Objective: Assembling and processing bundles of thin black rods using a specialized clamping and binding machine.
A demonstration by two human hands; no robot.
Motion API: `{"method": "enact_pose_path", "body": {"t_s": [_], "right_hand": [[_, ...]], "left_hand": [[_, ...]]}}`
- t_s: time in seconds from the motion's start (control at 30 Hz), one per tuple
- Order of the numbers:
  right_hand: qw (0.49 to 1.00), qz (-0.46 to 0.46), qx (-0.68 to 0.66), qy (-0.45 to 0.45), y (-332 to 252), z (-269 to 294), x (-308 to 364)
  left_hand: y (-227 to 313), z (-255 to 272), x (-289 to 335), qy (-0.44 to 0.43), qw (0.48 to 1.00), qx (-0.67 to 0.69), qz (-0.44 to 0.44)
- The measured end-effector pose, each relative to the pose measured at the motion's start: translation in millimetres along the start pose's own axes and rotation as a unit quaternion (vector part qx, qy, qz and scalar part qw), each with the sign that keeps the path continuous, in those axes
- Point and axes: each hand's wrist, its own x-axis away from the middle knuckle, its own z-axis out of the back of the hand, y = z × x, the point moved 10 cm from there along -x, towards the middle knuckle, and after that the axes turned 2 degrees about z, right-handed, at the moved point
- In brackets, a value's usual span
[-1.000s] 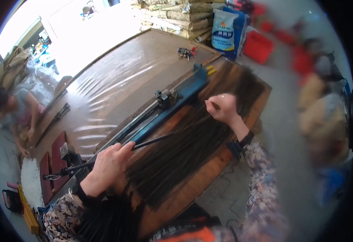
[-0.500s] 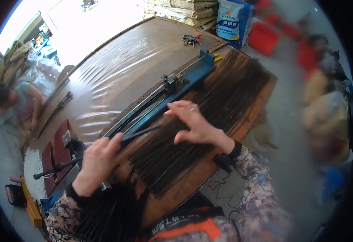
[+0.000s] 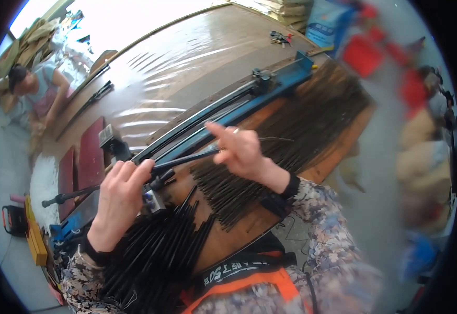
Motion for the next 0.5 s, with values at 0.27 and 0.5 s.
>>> {"method": "enact_pose_path", "body": {"t_s": [0.27, 0.5], "right_hand": [[0.976, -0.172, -0.002, -0.136, 61, -82, 13], [0.923, -0.106, -0.272, -0.251, -44, -251, -91]], "left_hand": [[-140, 122, 118, 0.134, 0.957, -0.142, 0.214], [-140, 157, 203, 0.167, 0.945, -0.115, 0.258]]}}
